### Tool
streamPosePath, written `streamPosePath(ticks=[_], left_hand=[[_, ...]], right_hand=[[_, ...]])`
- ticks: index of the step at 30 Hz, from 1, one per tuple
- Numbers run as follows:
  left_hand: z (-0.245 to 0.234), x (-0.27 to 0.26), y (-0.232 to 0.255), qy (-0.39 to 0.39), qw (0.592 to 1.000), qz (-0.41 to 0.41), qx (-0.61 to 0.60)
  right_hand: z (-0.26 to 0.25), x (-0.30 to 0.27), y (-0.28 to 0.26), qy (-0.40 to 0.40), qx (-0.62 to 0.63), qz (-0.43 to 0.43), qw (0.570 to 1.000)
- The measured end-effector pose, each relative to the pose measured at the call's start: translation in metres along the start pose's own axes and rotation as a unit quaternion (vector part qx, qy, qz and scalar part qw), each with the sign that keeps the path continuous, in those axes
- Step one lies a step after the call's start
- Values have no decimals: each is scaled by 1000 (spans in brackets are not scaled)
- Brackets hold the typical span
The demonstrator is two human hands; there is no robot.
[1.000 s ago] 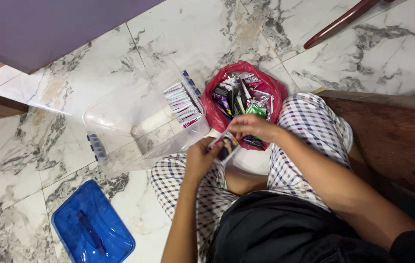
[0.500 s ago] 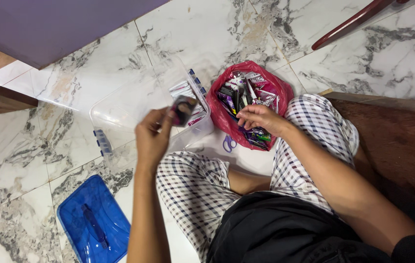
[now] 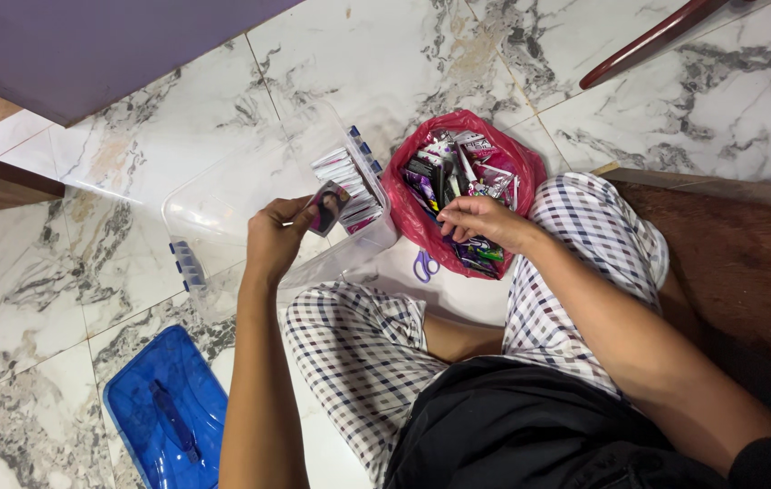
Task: The person sorts various small packets from a plastic bag into a clear plastic container, organizing them into a row.
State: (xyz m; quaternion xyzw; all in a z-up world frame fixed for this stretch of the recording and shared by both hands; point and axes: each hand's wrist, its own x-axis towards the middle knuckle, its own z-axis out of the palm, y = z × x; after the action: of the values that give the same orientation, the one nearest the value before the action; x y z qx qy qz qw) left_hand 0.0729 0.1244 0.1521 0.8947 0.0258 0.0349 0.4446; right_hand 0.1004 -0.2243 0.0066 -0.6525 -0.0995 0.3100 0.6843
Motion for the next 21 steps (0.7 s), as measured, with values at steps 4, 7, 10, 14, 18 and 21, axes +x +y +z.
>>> streamPosePath(ticks=[4, 7, 10, 14, 18, 21], left_hand=[[10, 9, -5, -42, 991, -99, 76], [21, 24, -21, -86, 989, -100, 61], [32, 34, -38, -107, 986, -84, 94], [43, 42, -53, -139, 975, -72, 157], [53, 48, -63, -187, 961, -87, 184], [60, 53, -70, -208, 956, -92, 186]], right_hand=[[0, -1, -3, -2, -8, 0, 1000], [0, 2, -3, -1, -2, -2, 1000], [0, 2, -2, 0, -3, -12, 1000], [-3, 5, 0, 6, 6, 6, 1000], [-5, 8, 1, 5, 5, 11, 1000], [-4, 9, 0, 2, 4, 8, 1000]])
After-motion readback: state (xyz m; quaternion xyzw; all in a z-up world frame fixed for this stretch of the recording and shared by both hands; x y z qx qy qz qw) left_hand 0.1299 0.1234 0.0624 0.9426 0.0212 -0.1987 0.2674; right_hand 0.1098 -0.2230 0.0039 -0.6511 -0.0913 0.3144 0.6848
